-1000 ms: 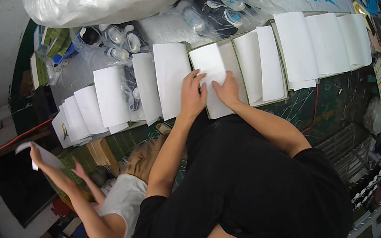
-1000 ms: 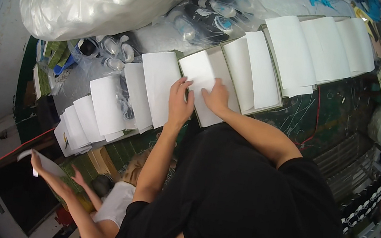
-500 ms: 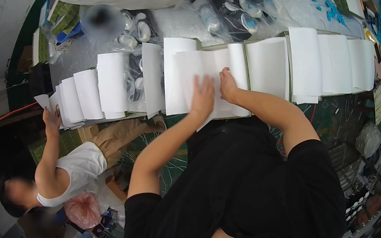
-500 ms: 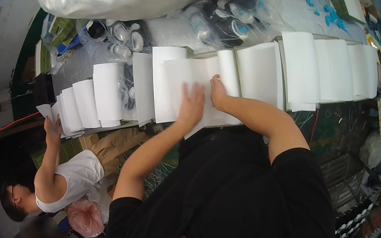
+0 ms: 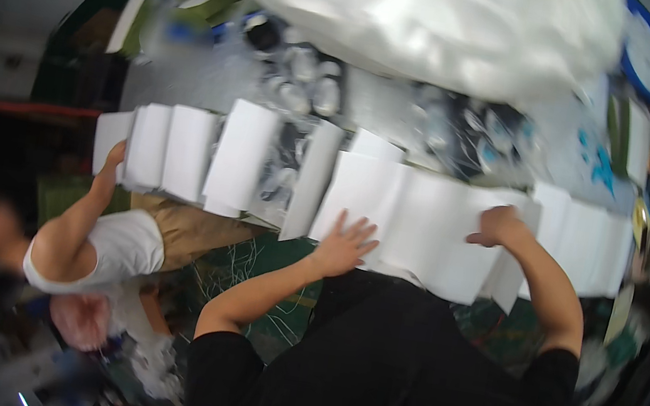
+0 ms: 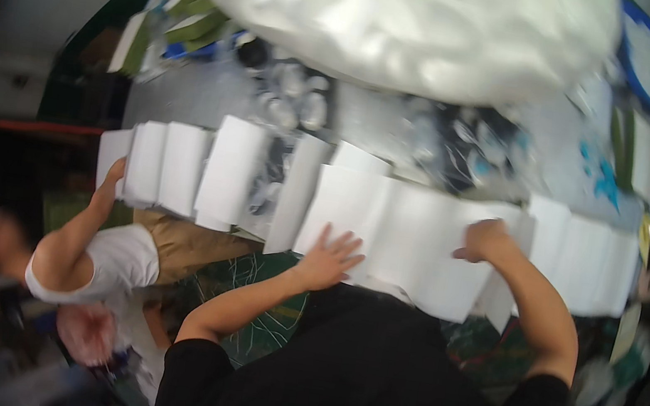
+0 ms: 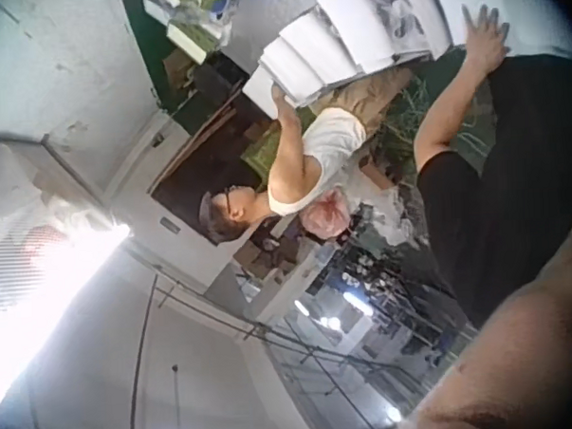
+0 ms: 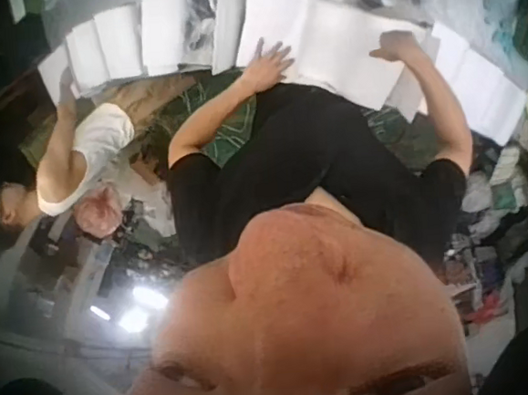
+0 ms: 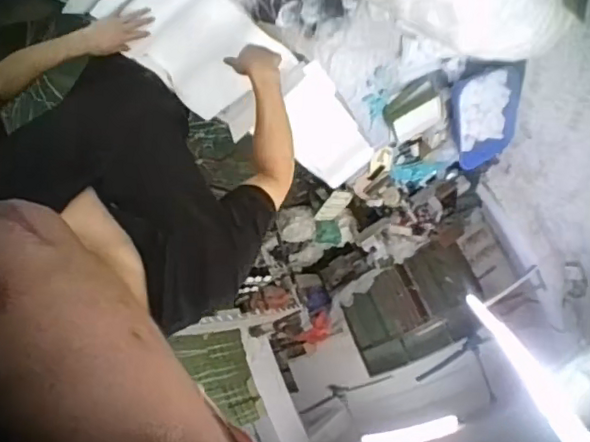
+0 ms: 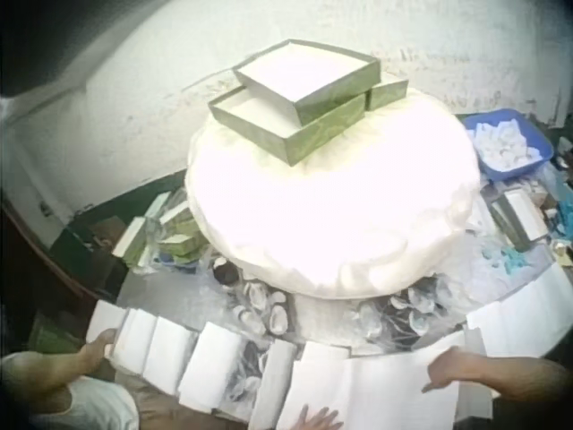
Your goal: The person unpacks green patterned boxes and places white foam inserts into them. They then place pairs of white slippers, wrapped in plastic, into the boxes and close the lids. Another person assists by handling boxes and materials nearby.
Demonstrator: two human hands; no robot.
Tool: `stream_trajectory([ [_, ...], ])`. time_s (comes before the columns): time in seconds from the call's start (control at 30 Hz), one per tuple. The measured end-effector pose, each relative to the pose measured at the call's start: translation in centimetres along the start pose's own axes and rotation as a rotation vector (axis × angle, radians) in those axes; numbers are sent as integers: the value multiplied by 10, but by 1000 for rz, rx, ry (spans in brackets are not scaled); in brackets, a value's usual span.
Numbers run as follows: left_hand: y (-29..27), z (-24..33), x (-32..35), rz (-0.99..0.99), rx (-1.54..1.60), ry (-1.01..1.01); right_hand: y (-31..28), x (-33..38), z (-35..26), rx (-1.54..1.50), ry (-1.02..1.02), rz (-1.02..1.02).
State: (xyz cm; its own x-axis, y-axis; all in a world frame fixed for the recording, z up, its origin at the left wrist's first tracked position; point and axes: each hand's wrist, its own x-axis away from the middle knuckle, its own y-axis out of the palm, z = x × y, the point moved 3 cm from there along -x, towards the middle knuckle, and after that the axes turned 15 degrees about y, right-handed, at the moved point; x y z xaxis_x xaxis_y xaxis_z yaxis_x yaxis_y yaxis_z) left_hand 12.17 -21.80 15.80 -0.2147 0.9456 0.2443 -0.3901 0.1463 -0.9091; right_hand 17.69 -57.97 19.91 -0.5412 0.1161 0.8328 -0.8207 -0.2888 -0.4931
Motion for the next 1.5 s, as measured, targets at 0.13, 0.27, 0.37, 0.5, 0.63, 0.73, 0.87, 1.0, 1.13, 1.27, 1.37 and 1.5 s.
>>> stream_trajectory([
  [0.13,-78,-83,0,593,334,-4,-108,-44,106,-921,345,636],
  [0.27,-182,-295,46,1335,-5,-507,-68,-153,232,-661,630,813],
  [0.37,-190,-444,87,1319,-235,-748,-61,-176,241,-731,669,639],
  [0.5,-185,-504,56,776,-78,-769,-42,-157,224,-787,723,608],
  [0.63,-184,-487,60,638,96,-855,-41,-134,214,-796,734,623],
  [0.73,-194,-413,50,698,131,-601,-23,-116,207,-819,785,614],
  [0.87,-159,-307,38,615,385,-309,-29,-117,191,-818,772,628],
  [1.0,-164,-324,51,785,874,-212,-24,-107,184,-832,798,602],
  [1.13,-161,-453,69,685,459,-940,-25,-105,174,-832,781,602],
  [1.27,-73,-507,53,479,1076,-705,-60,-137,146,-818,702,624],
  [1.37,-104,-472,45,561,1186,-800,-79,-152,134,-820,721,578],
  [1.5,-133,-426,44,744,1283,-788,-93,-152,139,-895,730,492],
])
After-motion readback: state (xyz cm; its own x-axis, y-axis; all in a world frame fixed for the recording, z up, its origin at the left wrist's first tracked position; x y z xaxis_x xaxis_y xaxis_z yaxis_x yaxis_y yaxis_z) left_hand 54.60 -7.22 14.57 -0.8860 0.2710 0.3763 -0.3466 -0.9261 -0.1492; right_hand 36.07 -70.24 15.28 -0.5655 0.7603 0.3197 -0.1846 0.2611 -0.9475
